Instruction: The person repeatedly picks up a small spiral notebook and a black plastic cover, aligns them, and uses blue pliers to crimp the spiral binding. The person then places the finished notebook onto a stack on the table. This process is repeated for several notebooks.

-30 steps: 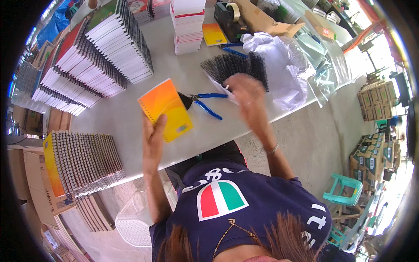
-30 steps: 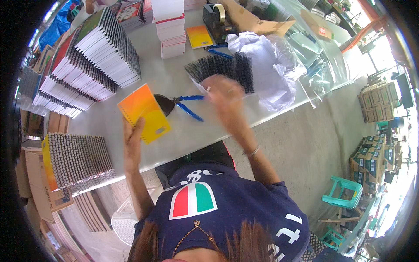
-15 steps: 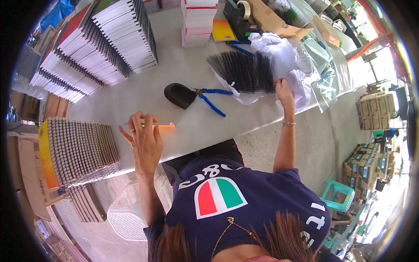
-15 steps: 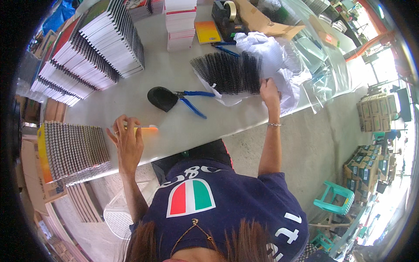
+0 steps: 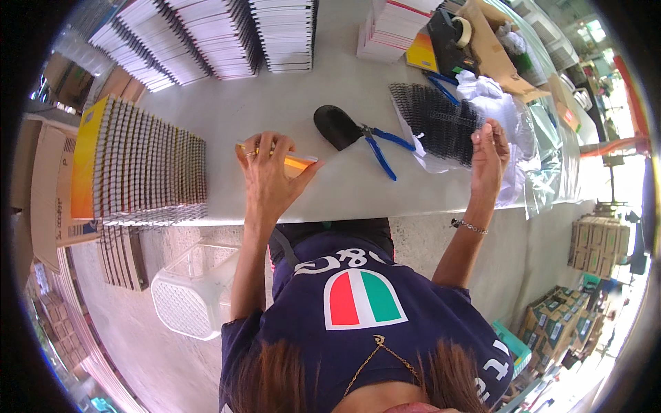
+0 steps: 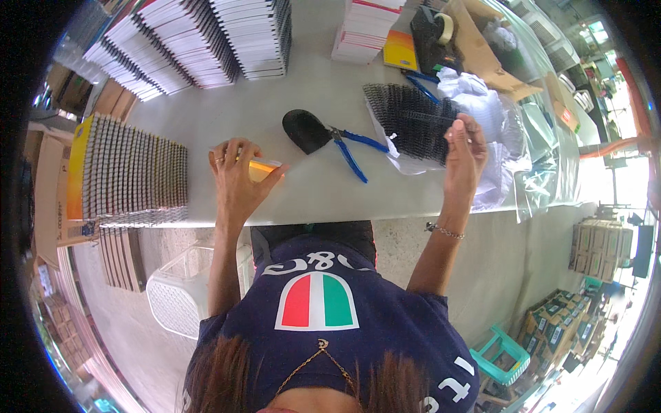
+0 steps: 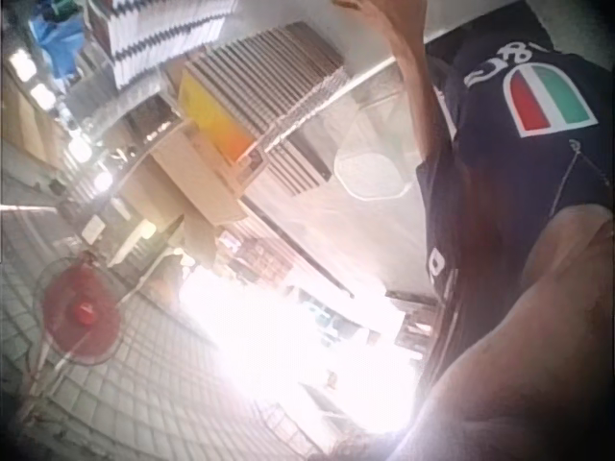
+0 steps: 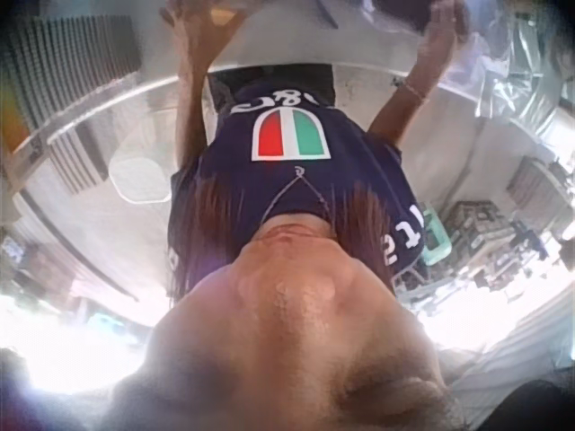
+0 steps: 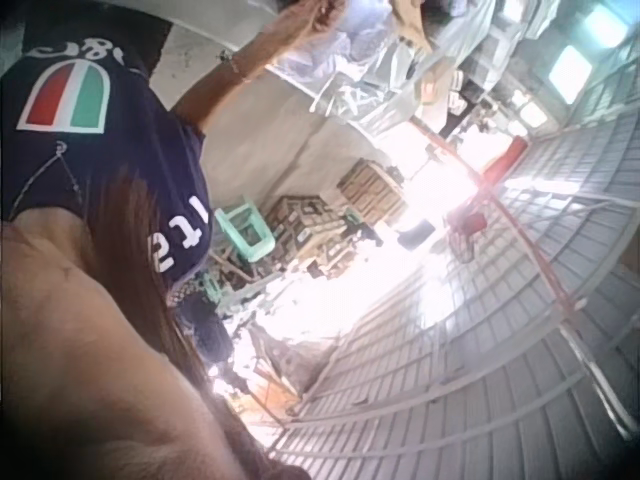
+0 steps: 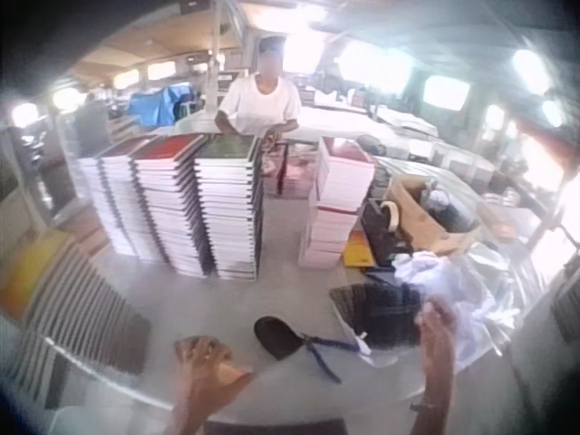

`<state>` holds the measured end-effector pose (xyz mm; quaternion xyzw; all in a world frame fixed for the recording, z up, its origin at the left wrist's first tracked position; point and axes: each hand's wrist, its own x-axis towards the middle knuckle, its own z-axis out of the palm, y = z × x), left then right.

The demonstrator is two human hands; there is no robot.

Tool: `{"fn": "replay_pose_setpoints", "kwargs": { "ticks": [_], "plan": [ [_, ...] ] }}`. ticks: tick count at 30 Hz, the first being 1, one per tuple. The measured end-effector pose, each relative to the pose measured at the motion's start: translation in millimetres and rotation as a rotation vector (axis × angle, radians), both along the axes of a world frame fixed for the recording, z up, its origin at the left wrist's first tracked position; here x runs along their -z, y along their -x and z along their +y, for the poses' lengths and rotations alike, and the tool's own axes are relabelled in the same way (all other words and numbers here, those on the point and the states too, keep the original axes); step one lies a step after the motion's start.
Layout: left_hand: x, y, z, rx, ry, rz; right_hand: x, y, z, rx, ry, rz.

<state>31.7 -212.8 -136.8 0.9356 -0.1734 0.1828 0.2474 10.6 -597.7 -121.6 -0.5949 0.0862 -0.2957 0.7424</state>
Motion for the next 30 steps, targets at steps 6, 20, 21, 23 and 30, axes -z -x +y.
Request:
{"fn": "replay_pose_setpoints", "kwargs": {
  "ticks": [6,20,21,23,30],
  "plan": [
    [3.7,0.9,-2.1,-0.044,0.054,-0.020,-38.4,-8.6,115.1,-0.526,0.476,0.117],
    [10.8,0.2,-2.5,-0.025,0.059,-0.040,-1.0,-10.8,191.4,-0.588,0.858,0.124],
    [10.8,0.6,-2.2,-0.024,0.058,-0.042,-0.7,-9.7,192.4,-0.590,0.874,0.136],
    [7.7,1.8,-3.0,-0.032,0.071,-0.014,-0.3,-8.5,193.0,-0.587,0.877,0.150],
    [7.7,0.1,-3.5,-0.044,0.042,0.009,13.4,-8.6,193.4,-0.531,0.929,-0.004]
  ]
}}
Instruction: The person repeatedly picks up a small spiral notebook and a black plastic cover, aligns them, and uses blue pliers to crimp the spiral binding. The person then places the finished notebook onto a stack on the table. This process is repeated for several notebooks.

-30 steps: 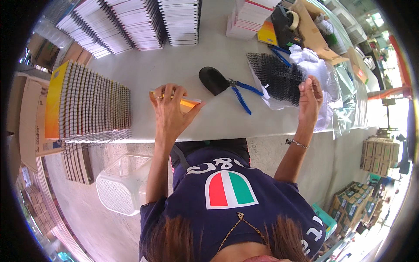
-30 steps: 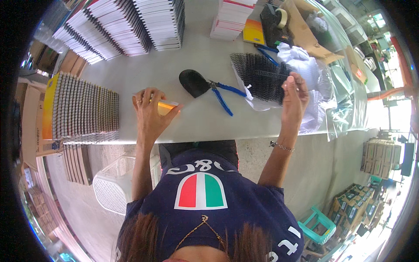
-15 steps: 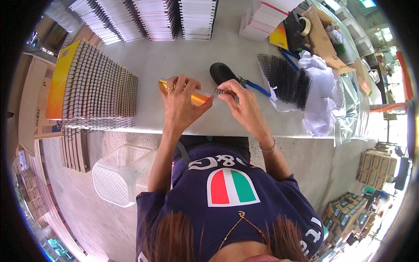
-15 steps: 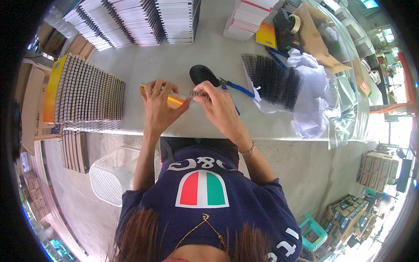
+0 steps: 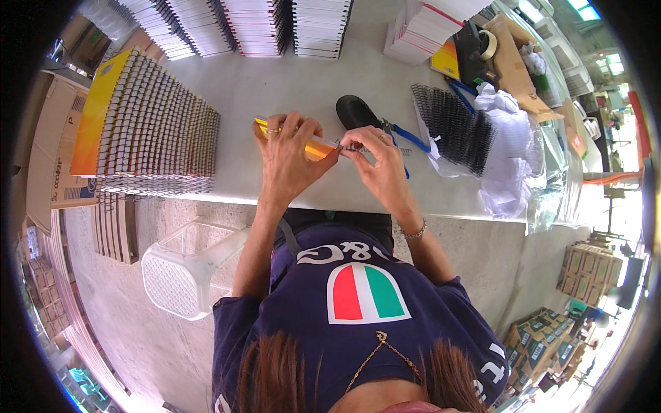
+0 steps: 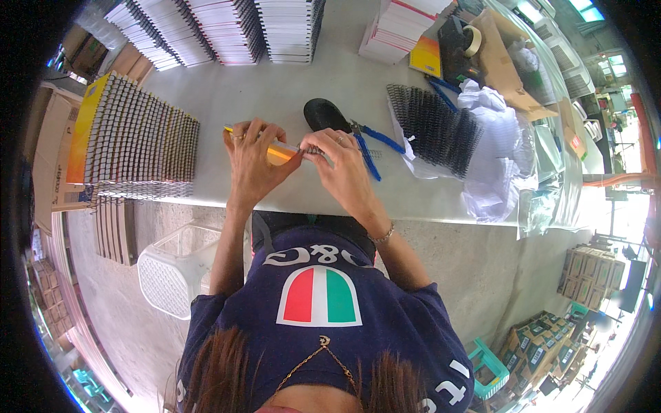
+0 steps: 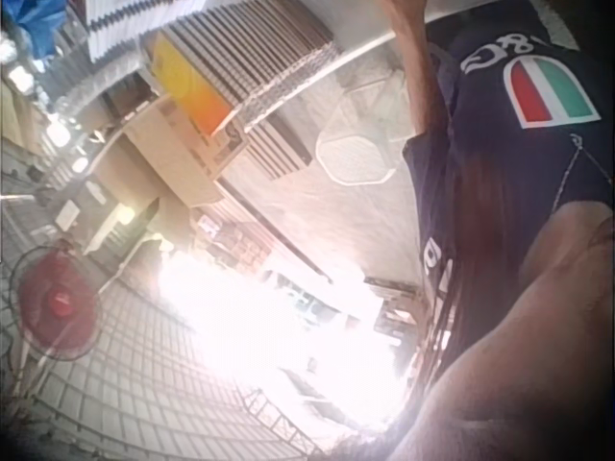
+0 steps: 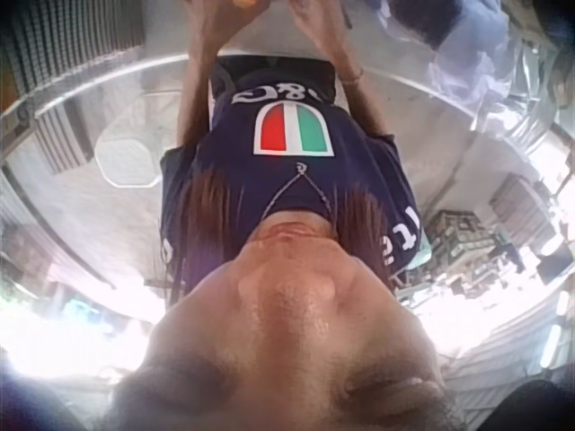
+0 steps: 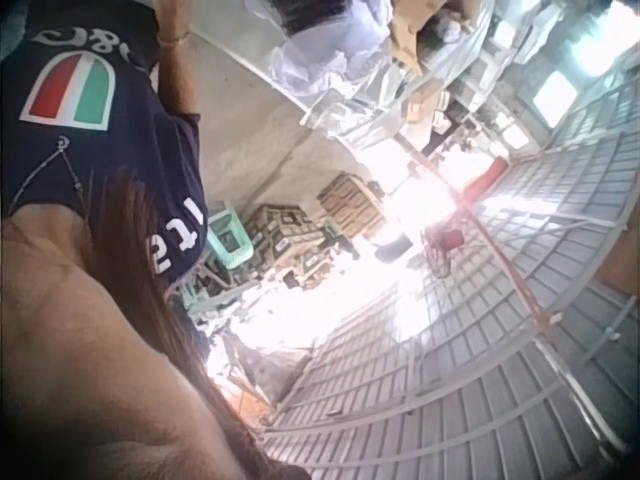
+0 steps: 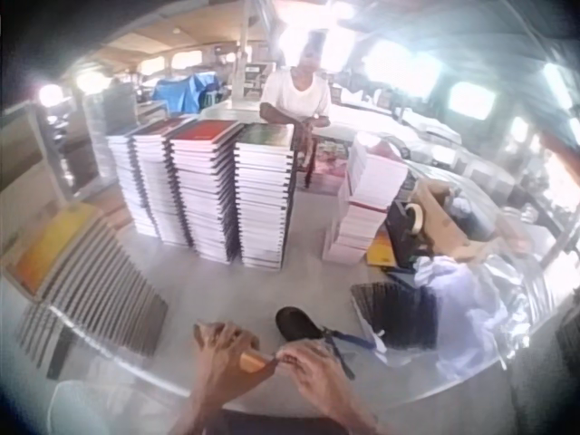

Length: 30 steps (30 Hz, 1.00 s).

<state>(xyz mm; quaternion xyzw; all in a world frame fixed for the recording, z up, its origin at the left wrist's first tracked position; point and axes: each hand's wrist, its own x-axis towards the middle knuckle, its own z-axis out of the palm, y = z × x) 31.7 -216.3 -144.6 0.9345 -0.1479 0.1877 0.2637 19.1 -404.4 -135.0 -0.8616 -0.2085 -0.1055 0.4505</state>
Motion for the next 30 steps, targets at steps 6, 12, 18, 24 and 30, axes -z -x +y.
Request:
{"fn": "replay_pose_setpoints", "kwargs": {
  "ticks": [6,12,18,24,30],
  "plan": [
    [-4.5,0.9,2.1,0.002,-0.071,0.037,-6.5,2.7,5.5,-0.011,-0.041,0.082],
    [-10.5,5.4,6.3,0.011,-0.091,0.073,-9.6,-0.1,13.4,0.068,0.125,-0.019],
    [-7.7,5.8,8.3,-0.018,-0.008,0.076,-13.0,-6.0,18.6,0.042,0.289,0.000],
    [-1.0,6.2,9.2,-0.108,0.197,-0.019,-5.7,-15.0,-1.8,0.052,0.164,-0.010],
    [13.2,6.7,16.7,-0.136,0.380,0.004,6.6,-0.6,-64.1,0.447,0.478,0.203]
  ]
}}
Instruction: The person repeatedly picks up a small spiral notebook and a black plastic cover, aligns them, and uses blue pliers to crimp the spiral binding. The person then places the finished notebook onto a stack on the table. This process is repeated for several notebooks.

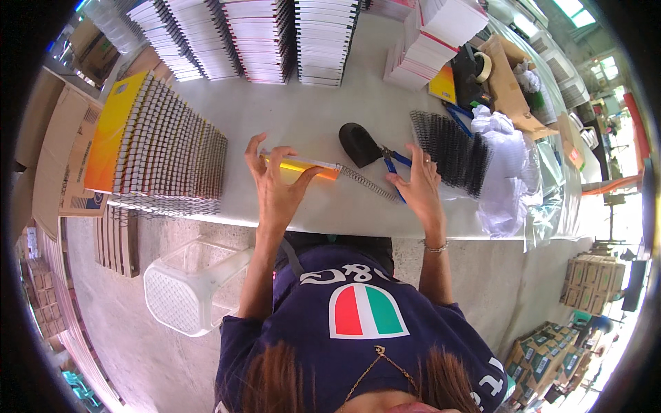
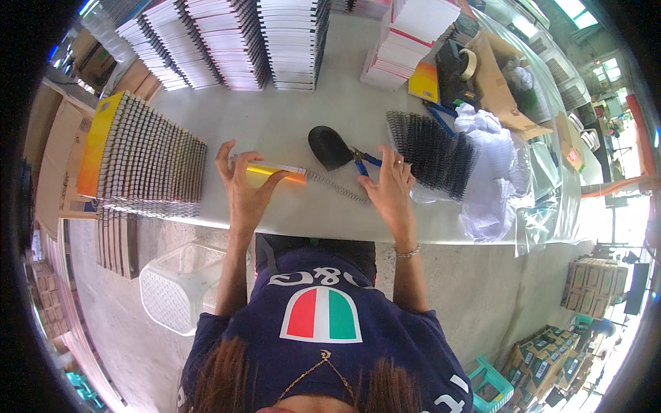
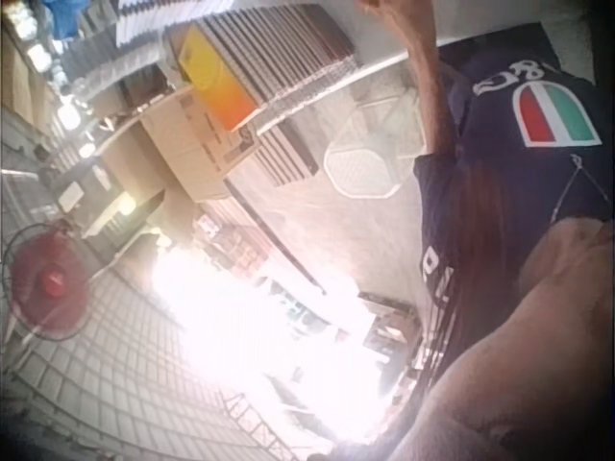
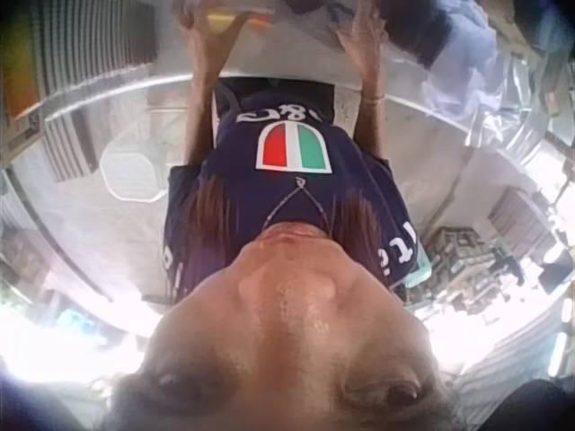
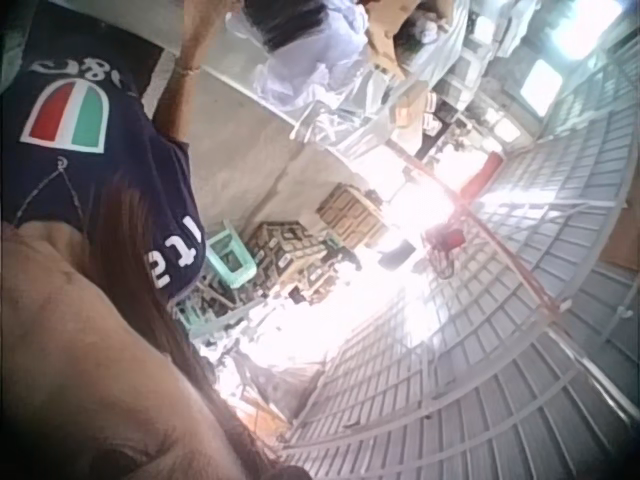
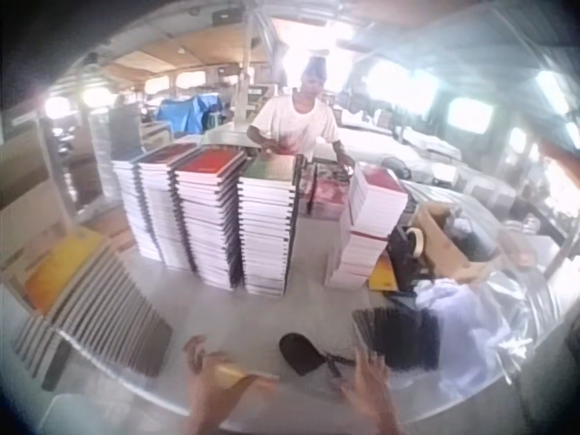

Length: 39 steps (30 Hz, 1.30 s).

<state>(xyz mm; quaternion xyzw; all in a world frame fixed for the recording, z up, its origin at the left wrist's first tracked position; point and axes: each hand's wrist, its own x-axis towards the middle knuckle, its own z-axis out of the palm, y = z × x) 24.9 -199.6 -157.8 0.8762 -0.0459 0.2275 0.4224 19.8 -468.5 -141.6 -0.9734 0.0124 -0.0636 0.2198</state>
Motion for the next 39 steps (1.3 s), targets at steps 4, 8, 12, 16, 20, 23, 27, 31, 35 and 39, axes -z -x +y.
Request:
{"fn": "replay_pose_setpoints", "kwargs": {
  "ticks": [4,8,12,16,20,23,27,31,35,39],
  "plan": [
    [-1.6,0.3,3.7,0.048,-0.016,0.054,-4.8,8.3,-4.5,0.016,-0.023,0.137],
    [-5.0,0.3,12.1,0.107,0.004,0.027,-0.2,-4.1,0.9,-0.009,-0.059,-0.047],
    [-17.0,-1.6,27.4,0.141,0.014,-0.049,-12.3,-36.3,6.7,-0.399,-0.121,-0.090],
    [-25.5,-3.9,37.8,0.133,0.019,-0.068,-2.7,-56.4,30.6,-0.509,-0.213,0.215],
    [-28.3,-3.4,43.4,0.107,0.005,-0.084,-17.2,-54.6,51.5,-0.584,-0.145,0.281],
    [-30.8,-1.1,45.3,0.112,-0.004,-0.064,10.4,-62.7,45.1,-0.719,-0.028,0.015],
    [-23.6,2.5,49.1,0.132,-0.054,-0.039,8.5,-81.0,40.3,-0.851,-0.274,0.133],
    [1.5,-1.6,38.9,0.151,0.045,0.002,17.8,-82.2,22.9,-0.615,-1.183,0.663],
    [13.7,0.9,33.8,0.166,0.046,0.007,6.9,-68.0,16.4,-0.846,-1.557,0.731],
    [13.6,-0.6,34.7,0.189,0.032,-0.011,-35.5,-60.4,37.2,-0.659,-0.664,0.744]
  ]
}}
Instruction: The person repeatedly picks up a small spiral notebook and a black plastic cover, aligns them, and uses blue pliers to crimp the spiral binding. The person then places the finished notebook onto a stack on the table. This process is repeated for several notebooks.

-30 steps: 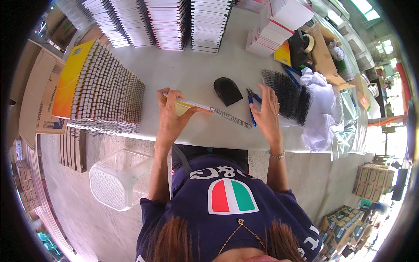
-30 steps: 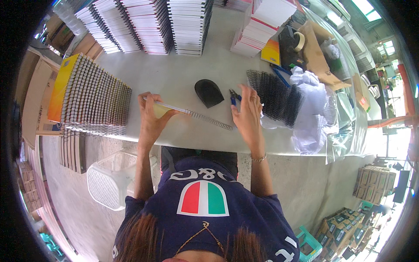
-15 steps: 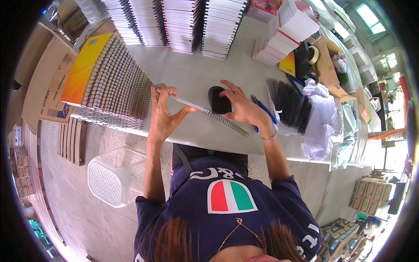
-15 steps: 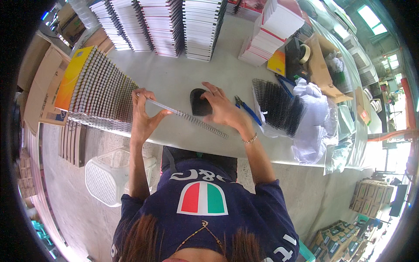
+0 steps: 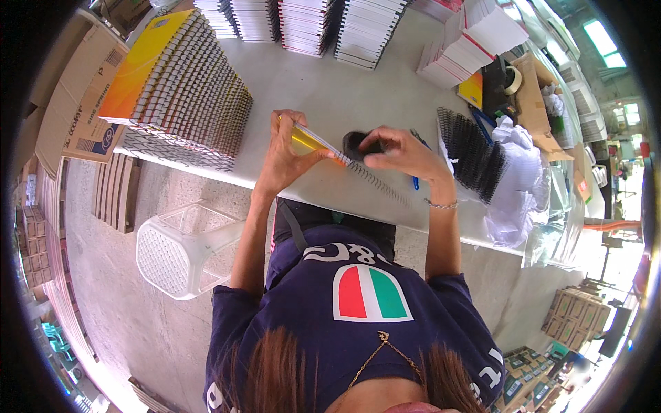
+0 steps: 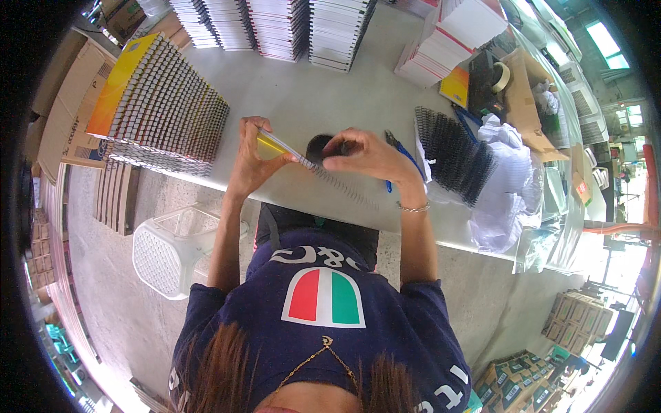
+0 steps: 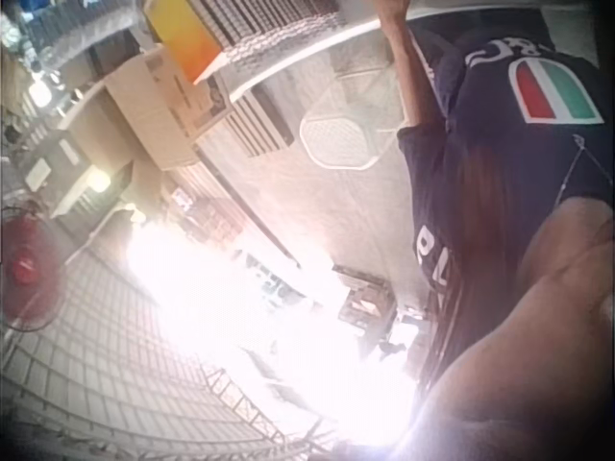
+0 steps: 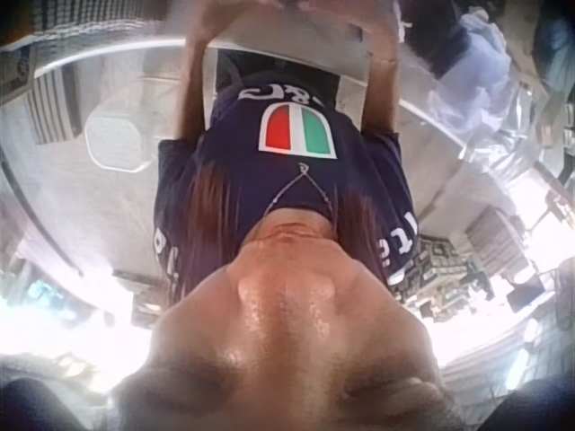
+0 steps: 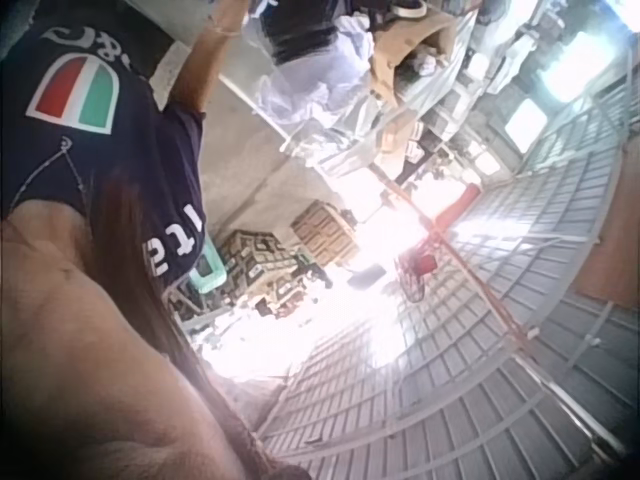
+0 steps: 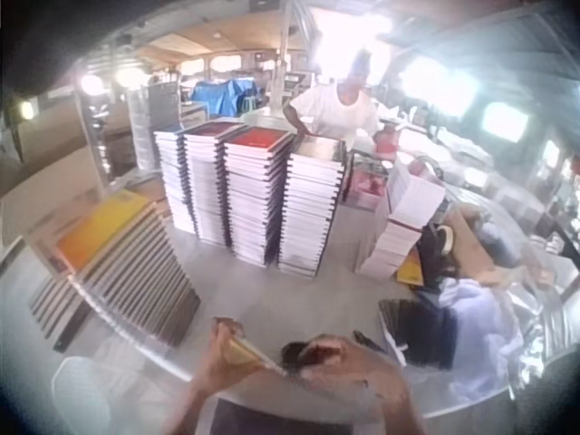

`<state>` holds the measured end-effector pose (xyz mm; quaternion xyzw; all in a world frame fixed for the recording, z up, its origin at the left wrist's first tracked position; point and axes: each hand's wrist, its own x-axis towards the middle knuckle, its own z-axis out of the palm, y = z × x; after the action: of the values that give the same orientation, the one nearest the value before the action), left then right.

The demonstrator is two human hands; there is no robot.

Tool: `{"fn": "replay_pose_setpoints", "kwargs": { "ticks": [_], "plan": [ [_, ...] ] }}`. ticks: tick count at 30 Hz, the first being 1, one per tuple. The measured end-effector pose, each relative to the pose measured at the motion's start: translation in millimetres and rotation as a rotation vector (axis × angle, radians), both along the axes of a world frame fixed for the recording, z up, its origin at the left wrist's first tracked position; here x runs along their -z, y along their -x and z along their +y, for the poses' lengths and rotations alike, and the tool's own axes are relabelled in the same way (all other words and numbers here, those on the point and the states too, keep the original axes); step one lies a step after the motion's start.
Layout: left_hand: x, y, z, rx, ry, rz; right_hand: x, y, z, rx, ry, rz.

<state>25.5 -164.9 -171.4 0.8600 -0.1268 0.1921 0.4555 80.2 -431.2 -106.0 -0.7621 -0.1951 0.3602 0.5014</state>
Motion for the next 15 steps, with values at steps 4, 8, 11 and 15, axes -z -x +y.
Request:
{"fn": "replay_pose_setpoints", "kwargs": {
  "ticks": [4,8,11,15],
  "plan": [
    [-1.7,-2.7,-1.4,-0.012,0.002,-0.020,15.8,0.8,-7.8,0.048,-0.266,-0.149],
    [-0.2,-3.0,3.4,0.004,0.041,0.020,22.1,8.3,9.0,0.275,0.122,-0.353],
    [-0.4,-5.1,4.0,0.023,0.108,0.060,14.2,15.6,-4.2,0.284,-0.266,0.154],
    [8.0,-8.4,8.2,0.063,0.154,0.151,22.6,14.3,-15.2,0.027,-0.243,-0.041]
  ]
}}
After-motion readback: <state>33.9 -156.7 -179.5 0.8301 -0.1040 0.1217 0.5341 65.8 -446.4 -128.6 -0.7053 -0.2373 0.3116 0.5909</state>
